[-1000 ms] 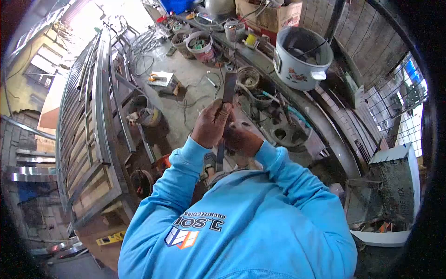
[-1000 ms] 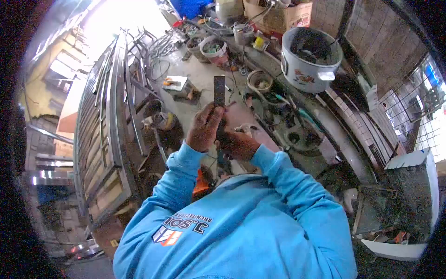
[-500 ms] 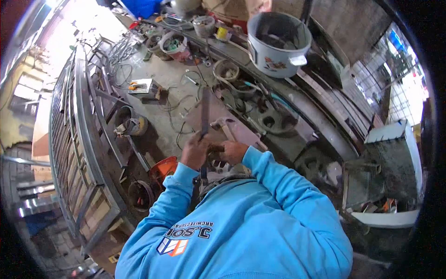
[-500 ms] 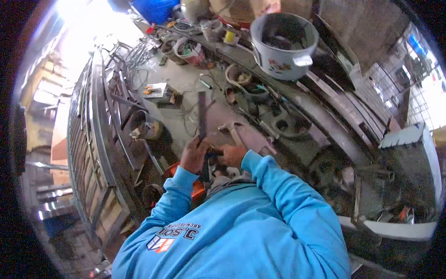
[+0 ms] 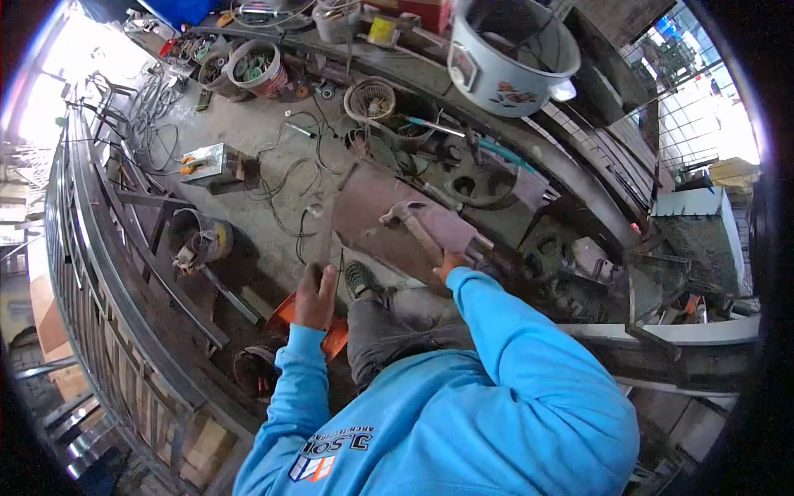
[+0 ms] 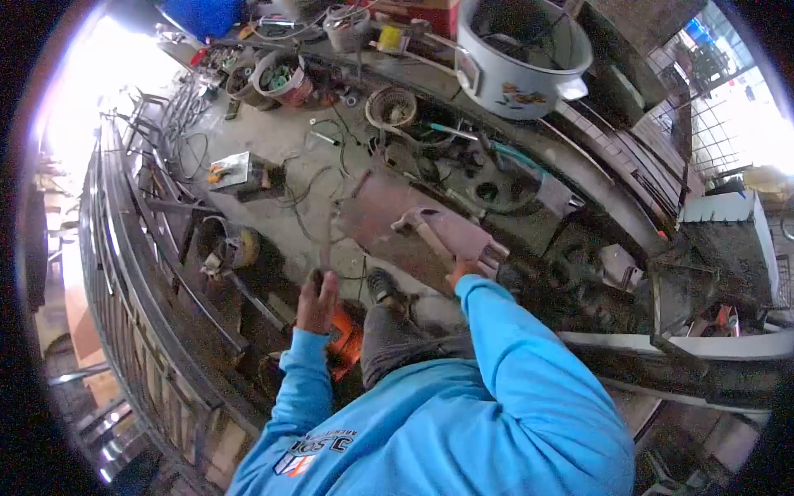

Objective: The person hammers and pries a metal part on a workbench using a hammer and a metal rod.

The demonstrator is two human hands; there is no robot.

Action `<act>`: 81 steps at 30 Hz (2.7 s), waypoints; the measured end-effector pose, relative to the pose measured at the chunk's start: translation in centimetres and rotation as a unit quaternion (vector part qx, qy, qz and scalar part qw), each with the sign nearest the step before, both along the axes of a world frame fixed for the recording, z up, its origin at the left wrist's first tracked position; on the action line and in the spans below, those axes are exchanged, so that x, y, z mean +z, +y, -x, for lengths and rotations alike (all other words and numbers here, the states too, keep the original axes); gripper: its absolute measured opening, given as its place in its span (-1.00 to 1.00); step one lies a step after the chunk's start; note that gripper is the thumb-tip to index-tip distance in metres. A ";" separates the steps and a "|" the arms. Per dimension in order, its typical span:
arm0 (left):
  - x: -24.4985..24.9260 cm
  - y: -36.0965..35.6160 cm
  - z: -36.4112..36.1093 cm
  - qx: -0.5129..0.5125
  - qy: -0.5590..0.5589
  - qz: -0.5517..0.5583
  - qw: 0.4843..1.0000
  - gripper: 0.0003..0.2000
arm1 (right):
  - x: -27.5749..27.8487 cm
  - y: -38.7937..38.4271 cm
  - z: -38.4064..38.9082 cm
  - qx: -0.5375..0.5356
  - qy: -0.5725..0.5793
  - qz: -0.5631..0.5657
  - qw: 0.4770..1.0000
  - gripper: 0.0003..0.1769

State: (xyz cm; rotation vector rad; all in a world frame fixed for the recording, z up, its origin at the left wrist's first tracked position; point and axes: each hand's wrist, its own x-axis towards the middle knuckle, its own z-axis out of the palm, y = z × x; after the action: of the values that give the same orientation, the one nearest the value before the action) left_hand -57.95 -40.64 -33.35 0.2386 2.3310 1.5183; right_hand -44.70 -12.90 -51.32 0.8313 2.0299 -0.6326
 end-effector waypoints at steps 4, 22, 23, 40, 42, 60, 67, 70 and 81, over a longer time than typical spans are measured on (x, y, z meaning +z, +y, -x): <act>-5.0 -3.4 3.0 -0.066 -0.065 0.156 0.983 -0.58 | 1.8 -3.3 0.0 -0.081 0.062 -0.071 0.992 -0.19; -18.1 -13.3 -21.6 0.024 -0.211 0.423 0.881 -0.39 | 6.5 6.8 -20.2 0.107 0.159 -0.013 0.981 -0.26; -14.1 -12.3 -24.4 0.032 -0.219 0.422 0.879 -0.39 | 6.5 7.3 -21.2 0.085 0.146 -0.001 0.986 -0.23; -12.6 -8.0 -32.0 -0.182 -0.254 0.355 0.881 -0.33 | 16.3 7.0 -33.5 0.026 0.065 -0.057 0.996 -0.28; -12.9 -7.6 -32.2 -0.312 -0.208 0.359 0.855 -0.35 | 13.4 6.4 -34.6 0.020 0.067 -0.056 0.996 -0.28; -7.6 -13.3 -36.5 -0.330 -0.398 0.166 0.840 -0.54 | 28.2 1.8 -35.6 -0.033 0.041 0.159 0.986 -0.41; -3.7 -3.8 -29.9 -0.216 -0.336 0.141 0.906 -0.33 | 18.6 5.5 -36.2 -0.007 0.104 0.168 0.980 -0.43; -5.4 3.5 -24.3 -0.201 -0.305 0.186 0.912 -0.34 | 13.5 7.6 -34.2 -0.064 0.186 0.195 0.961 -0.51; -30.1 20.6 -21.8 -0.286 -0.267 0.008 0.920 -0.44 | 0.0 12.3 -18.7 -0.336 0.592 0.338 0.650 -0.47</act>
State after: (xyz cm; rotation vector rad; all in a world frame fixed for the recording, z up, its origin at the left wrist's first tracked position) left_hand -36.15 -20.06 -63.41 0.4010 1.6470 1.0937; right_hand -26.01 -0.55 -51.37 0.7029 2.0522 -2.7531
